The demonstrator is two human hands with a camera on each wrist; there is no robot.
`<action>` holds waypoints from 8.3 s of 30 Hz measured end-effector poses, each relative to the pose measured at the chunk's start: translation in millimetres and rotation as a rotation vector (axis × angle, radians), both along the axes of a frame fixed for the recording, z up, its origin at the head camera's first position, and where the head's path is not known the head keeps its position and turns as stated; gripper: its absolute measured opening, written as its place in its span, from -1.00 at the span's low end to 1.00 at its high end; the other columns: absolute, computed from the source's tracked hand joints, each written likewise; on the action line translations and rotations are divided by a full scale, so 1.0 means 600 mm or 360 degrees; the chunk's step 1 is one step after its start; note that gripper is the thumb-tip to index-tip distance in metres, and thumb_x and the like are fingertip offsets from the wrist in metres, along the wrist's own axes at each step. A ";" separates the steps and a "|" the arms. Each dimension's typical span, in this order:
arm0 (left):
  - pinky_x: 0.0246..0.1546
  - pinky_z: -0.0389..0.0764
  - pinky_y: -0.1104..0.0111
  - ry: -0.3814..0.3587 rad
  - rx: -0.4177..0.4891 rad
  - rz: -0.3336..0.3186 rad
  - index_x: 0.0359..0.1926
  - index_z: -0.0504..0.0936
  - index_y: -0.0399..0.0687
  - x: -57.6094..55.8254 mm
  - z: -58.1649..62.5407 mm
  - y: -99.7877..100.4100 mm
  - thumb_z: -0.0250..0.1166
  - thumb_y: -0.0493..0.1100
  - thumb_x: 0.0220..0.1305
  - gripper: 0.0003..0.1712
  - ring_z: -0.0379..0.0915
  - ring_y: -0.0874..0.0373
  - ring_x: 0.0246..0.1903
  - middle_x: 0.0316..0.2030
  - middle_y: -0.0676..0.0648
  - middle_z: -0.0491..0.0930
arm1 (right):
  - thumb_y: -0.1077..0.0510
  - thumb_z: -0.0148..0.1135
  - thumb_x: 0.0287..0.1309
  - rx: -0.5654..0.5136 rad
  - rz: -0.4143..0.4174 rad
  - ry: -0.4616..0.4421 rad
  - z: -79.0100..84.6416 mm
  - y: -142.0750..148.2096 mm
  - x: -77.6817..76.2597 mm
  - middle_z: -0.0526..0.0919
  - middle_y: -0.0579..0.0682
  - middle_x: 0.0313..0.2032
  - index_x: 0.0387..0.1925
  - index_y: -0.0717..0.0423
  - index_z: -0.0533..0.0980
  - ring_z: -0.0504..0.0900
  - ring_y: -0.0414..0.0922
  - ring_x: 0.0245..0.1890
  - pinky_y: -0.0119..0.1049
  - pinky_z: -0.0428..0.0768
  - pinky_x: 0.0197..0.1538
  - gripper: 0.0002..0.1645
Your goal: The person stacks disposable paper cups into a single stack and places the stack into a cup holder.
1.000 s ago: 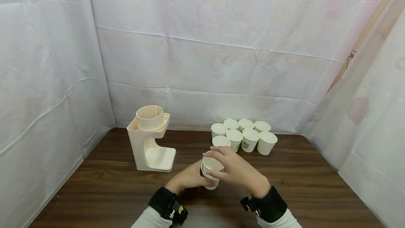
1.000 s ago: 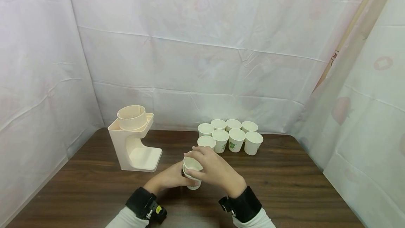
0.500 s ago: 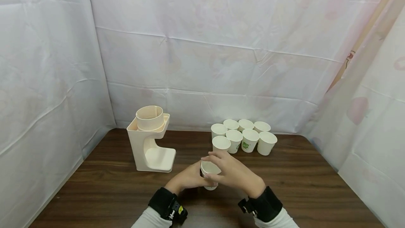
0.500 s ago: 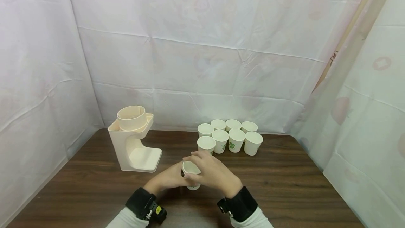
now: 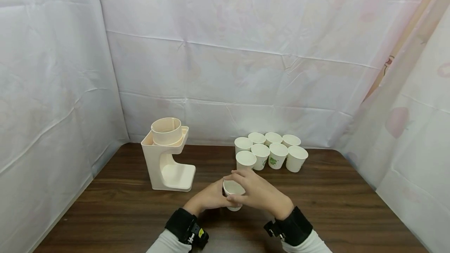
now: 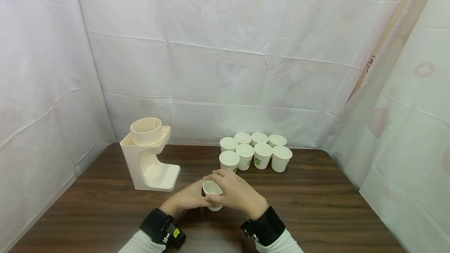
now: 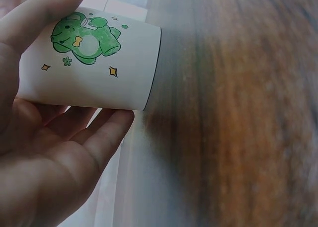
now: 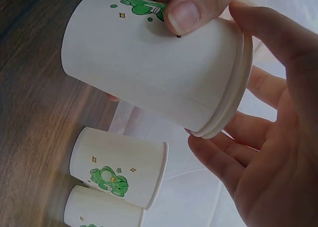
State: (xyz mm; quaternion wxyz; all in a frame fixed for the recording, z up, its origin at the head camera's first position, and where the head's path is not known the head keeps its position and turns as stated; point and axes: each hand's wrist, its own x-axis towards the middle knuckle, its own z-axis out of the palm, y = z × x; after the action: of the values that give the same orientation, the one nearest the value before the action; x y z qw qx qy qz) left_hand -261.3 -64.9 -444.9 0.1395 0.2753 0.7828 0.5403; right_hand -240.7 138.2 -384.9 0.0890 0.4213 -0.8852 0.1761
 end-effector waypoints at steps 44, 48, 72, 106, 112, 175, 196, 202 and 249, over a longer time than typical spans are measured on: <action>0.07 0.48 0.22 0.0030 0.0062 -0.0001 0.28 0.40 -0.10 -0.001 -0.003 0.006 0.56 -0.20 0.02 -0.20 0.52 0.16 -0.01 -0.03 0.07 0.60 | -0.03 0.31 0.33 -0.0176 -0.0268 0.0208 0.006 0.039 -0.059 0.58 0.00 0.11 0.15 0.09 0.55 0.51 -0.04 0.15 -0.11 0.55 0.05 -0.55; 0.08 0.46 0.24 0.0020 0.0078 -0.0001 0.27 0.41 -0.12 0.001 -0.003 0.006 0.56 -0.22 0.01 -0.20 0.52 0.17 -0.01 -0.03 0.06 0.60 | 0.02 0.32 0.32 -0.0184 -0.0304 0.0209 0.001 0.040 -0.068 0.58 0.05 0.10 0.17 0.14 0.54 0.51 0.02 0.13 -0.05 0.53 0.07 -0.53; 0.08 0.46 0.26 0.0011 0.0048 0.0004 0.27 0.41 -0.09 0.003 -0.008 0.009 0.58 -0.20 0.01 -0.20 0.52 0.20 -0.01 -0.03 0.09 0.60 | -0.06 0.28 0.34 -0.0162 -0.0501 0.0346 -0.042 0.019 -0.120 0.58 0.21 0.08 0.15 0.20 0.55 0.48 0.20 0.14 0.07 0.49 0.14 -0.49; 0.09 0.46 0.25 -0.0025 0.0058 -0.0002 0.29 0.38 -0.09 -0.001 -0.003 0.005 0.56 -0.21 0.02 -0.18 0.51 0.19 0.02 0.00 0.09 0.59 | -0.18 0.38 0.21 -0.0060 -0.0520 0.0149 -0.023 0.014 -0.111 0.56 0.09 0.02 0.06 -0.13 0.65 0.49 0.08 0.00 0.00 0.55 -0.07 -0.56; 0.10 0.45 0.24 -0.0016 0.0059 -0.0015 0.30 0.38 -0.08 -0.001 -0.002 0.003 0.55 -0.21 0.03 -0.19 0.50 0.19 0.03 0.01 0.09 0.58 | -0.18 0.42 0.15 -0.0058 -0.0539 0.0071 -0.017 0.013 -0.106 0.55 0.10 0.00 0.03 -0.10 0.66 0.48 0.08 -0.07 0.01 0.57 -0.15 -0.54; 0.10 0.44 0.27 -0.0013 0.0058 -0.0054 0.29 0.39 -0.07 0.000 0.000 -0.001 0.57 -0.21 0.02 -0.18 0.51 0.20 0.01 -0.02 0.08 0.60 | 0.00 0.48 0.14 -0.0334 -0.0225 0.0337 0.095 0.060 -0.042 0.59 0.11 0.04 0.14 0.01 0.61 0.52 0.11 0.08 0.06 0.48 0.08 -0.48; 0.08 0.46 0.24 -0.0038 0.0079 -0.0148 0.26 0.38 -0.01 -0.003 0.003 -0.003 0.53 -0.21 0.08 -0.25 0.51 0.17 0.01 0.00 0.08 0.58 | -0.09 0.45 0.17 -0.0245 -0.0054 0.0188 0.106 0.025 -0.002 0.57 0.00 0.09 0.21 -0.18 0.56 0.50 -0.01 0.12 -0.02 0.52 0.06 -0.44; 0.13 0.42 0.24 -0.0017 0.0063 -0.0168 0.28 0.35 0.07 -0.004 0.002 -0.003 0.52 -0.17 0.09 -0.24 0.50 0.18 0.04 0.04 0.11 0.56 | -0.08 0.41 0.23 -0.0214 0.0018 0.0139 0.102 0.018 0.002 0.57 -0.08 0.07 0.20 -0.15 0.57 0.48 -0.06 0.13 -0.07 0.51 0.09 -0.49; 0.00 0.51 0.29 -0.0041 -0.0034 -0.0121 0.29 0.43 -0.13 0.002 0.004 -0.008 0.49 -0.07 0.13 -0.27 0.53 0.21 -0.05 -0.04 0.12 0.60 | -0.18 0.42 0.16 0.0135 -0.0050 -0.0364 0.051 -0.023 -0.009 0.53 -0.07 0.02 0.15 -0.12 0.60 0.49 -0.11 -0.01 -0.19 0.54 -0.01 -0.46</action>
State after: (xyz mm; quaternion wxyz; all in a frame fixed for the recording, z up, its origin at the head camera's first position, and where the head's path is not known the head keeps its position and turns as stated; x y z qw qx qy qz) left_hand -260.3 -69.9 -442.2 0.1729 0.2964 0.7756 0.5298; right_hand -246.0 124.7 -354.5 -0.0276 0.3879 -0.9028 0.1839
